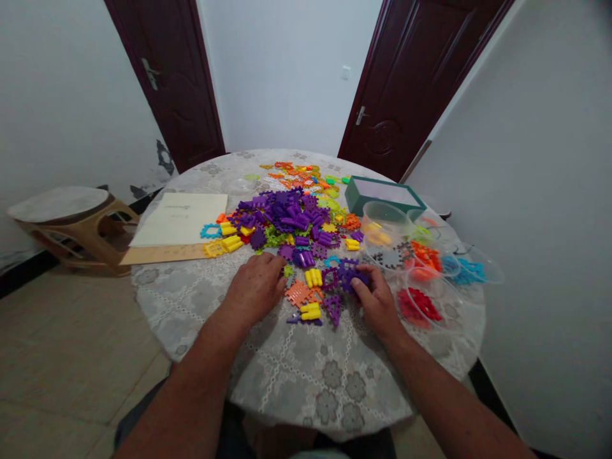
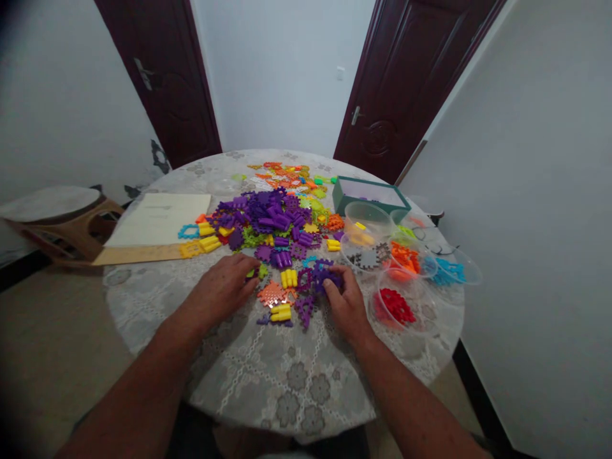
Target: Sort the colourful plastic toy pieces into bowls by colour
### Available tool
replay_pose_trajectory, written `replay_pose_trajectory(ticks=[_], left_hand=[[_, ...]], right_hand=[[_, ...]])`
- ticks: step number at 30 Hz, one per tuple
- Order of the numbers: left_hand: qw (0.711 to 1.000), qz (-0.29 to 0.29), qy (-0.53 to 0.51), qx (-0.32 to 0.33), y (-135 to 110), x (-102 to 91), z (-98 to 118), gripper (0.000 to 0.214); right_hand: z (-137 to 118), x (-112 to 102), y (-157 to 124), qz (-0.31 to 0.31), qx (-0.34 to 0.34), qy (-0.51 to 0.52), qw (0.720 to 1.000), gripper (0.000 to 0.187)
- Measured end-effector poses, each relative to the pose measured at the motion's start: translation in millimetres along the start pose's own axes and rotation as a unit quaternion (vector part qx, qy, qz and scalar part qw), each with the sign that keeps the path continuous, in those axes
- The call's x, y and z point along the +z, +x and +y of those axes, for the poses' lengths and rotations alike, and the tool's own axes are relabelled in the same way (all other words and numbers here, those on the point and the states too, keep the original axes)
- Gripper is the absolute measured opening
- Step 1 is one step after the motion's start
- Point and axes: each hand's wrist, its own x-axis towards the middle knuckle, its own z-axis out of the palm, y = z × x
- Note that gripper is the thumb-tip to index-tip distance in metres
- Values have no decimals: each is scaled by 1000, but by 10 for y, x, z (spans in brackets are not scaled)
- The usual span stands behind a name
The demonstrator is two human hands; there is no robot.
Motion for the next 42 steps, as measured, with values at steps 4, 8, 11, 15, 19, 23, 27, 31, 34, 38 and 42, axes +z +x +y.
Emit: replay_pose_trajectory(ticks=[4,8,11,15,19,23,27,31,34,38,42], left_hand=[[999,26,-24,12,-66,-35,41,25],[995,66,-76,21,-69,-11,65,26],[985,97,-141,25,-22,10,93,24],[952,88,-292,4,36,26,208,25],[893,48,-446,-46,74,87,344,35],[810,50,-573,-113,109,91,352,16],[742,79,-640,-185,122,38,225,16],[729,107,-640,-221,119,71,182,20],[705,57,-676,-207,93,99,295,25],[635,-25,-756,-157,49,112,492,43],[603,-28,-779,-170,71,185,596,52]], right_hand=[[-64,26,11,12,43,60,997,63],[-86,38,26,1,38,38,999,52],[-64,40,36,-9,55,44,997,46],[-122,86,35,-34,78,66,994,45],[-339,263,45,-91,43,86,991,43],[-513,523,147,-109,14,97,989,45],[-464,676,254,-66,20,125,990,47],[-382,675,179,-75,41,144,986,49],[-419,653,75,-109,8,100,989,43],[-471,633,44,-87,-83,-30,992,42],[-436,576,93,-87,-167,-120,975,41]])
